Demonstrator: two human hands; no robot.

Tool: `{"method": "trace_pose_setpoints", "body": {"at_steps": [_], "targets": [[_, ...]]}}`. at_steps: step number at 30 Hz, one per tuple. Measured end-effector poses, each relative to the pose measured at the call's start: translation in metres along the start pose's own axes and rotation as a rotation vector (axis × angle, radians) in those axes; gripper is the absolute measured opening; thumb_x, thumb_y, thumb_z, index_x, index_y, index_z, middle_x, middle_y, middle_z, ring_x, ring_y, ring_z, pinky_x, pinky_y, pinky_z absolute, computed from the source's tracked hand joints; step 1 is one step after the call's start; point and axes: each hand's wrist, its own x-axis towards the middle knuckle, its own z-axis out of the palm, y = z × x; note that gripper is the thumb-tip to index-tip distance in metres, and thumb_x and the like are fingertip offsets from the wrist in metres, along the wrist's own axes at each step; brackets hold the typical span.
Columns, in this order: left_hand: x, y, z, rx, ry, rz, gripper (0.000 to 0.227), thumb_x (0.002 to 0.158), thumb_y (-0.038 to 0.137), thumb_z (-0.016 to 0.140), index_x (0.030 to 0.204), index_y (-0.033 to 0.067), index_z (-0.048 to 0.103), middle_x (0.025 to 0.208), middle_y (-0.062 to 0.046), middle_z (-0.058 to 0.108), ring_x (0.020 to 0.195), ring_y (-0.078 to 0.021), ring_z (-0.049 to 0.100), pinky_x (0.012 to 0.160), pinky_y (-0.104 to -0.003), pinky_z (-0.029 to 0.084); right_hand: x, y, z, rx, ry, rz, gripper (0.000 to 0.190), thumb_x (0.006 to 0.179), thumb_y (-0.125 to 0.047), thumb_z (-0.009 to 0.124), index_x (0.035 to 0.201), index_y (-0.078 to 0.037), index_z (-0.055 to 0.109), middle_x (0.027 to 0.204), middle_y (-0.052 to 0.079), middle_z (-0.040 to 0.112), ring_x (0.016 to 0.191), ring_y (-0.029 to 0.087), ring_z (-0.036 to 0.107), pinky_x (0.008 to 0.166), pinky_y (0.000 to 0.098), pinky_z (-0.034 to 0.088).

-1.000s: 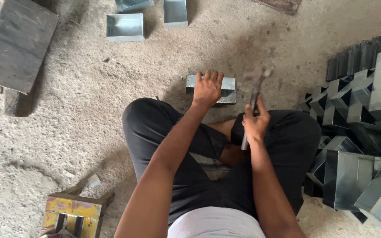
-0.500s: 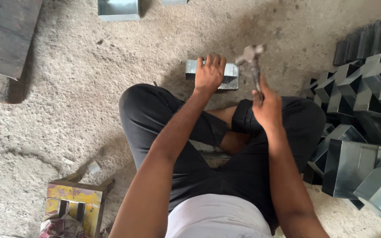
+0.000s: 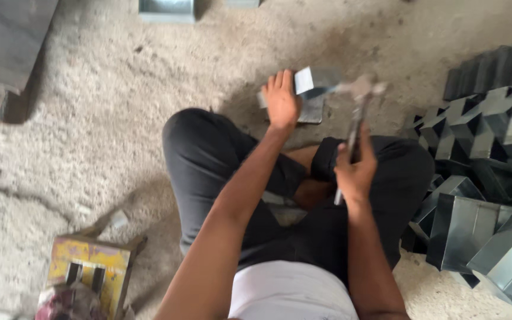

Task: The person sits on the floor and uses a hammer to shape a small metal box placed on a metal block. They repeatedly strike the metal box, adjust its position, and occasionally pick up other metal pieces from the surrounding area.

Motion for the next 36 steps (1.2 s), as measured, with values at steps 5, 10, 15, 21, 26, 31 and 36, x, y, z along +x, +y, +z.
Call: {"method": "trace_pose_setpoints", "body": {"at_steps": [5,10,15,21,26,31,36], "targets": [[-0.021,-0.008,0.052,-0.401,0.278,0.023,0.071,0.069,-0.004,0.066,0.135,-0.0094,0.041,0.129,-0.032,0.050,0.118,-0.0526,0.048,0.103,-0.057,0.039,-0.008,-0.064,-0.014,0.113,0.038,-0.266,0.067,0.111,0.002,0.061,0.169,-0.007,0.029,0.096,0.005,0.061,0.063,0.009,0.056,0.050,0.0253,0.046],[-0.042,-0.016,0.055,-0.524,0.111,-0.152,0.054,0.074,-0.011,0.061,0.126,-0.0008,0.047,0.120,-0.028,0.055,0.117,-0.0507,0.052,0.102,-0.052,0.046,-0.012,-0.082,-0.014,0.095,-0.028,-0.395,0.062,0.114,0.003,0.059,0.168,-0.006,0.029,0.100,0.009,0.064,0.063,0.012,0.060,0.051,0.0253,0.047],[-0.036,-0.015,0.048,-0.542,0.050,-0.204,0.050,0.075,-0.010,0.061,0.123,0.0007,0.049,0.115,-0.026,0.057,0.115,-0.0489,0.054,0.100,-0.051,0.046,0.019,-0.083,0.015,-0.441,-0.124,-0.693,0.055,0.109,-0.006,0.067,0.159,-0.004,0.046,0.109,0.017,0.067,0.087,0.022,0.066,0.075,0.0318,0.055],[-0.020,-0.012,0.051,-0.509,0.208,-0.084,0.064,0.065,-0.010,0.061,0.126,-0.0063,0.042,0.115,-0.031,0.051,0.109,-0.0524,0.048,0.095,-0.055,0.041,0.035,-0.086,0.024,-0.323,-0.310,-0.423,0.054,0.101,-0.008,0.070,0.151,0.001,0.054,0.105,0.015,0.072,0.073,0.014,0.059,0.066,0.0281,0.048],[-0.029,-0.001,0.041,-0.549,0.111,-0.203,0.045,0.070,-0.013,0.059,0.110,0.0010,0.047,0.108,-0.025,0.053,0.107,-0.0495,0.050,0.093,-0.053,0.043,0.030,-0.081,0.017,-0.366,-0.346,-0.563,0.055,0.101,-0.007,0.070,0.154,0.000,0.055,0.100,0.017,0.066,0.078,0.017,0.059,0.073,0.0310,0.050],[-0.017,0.004,0.030,-0.551,0.094,-0.242,0.043,0.069,-0.013,0.059,0.107,0.0019,0.047,0.105,-0.025,0.054,0.106,-0.0488,0.051,0.090,-0.053,0.043,0.027,-0.076,0.016,-0.351,-0.304,-0.436,0.054,0.099,-0.009,0.072,0.151,-0.003,0.056,0.104,0.020,0.068,0.077,0.021,0.064,0.070,0.0330,0.051],[-0.021,0.008,0.021,-0.550,0.108,-0.219,0.043,0.069,-0.013,0.061,0.106,0.0016,0.046,0.104,-0.024,0.053,0.106,-0.0491,0.051,0.090,-0.053,0.042,0.011,-0.061,0.015,-0.427,-0.228,-0.655,0.055,0.104,-0.007,0.069,0.157,-0.005,0.053,0.120,0.024,0.070,0.102,0.030,0.071,0.088,0.0364,0.056]]}}
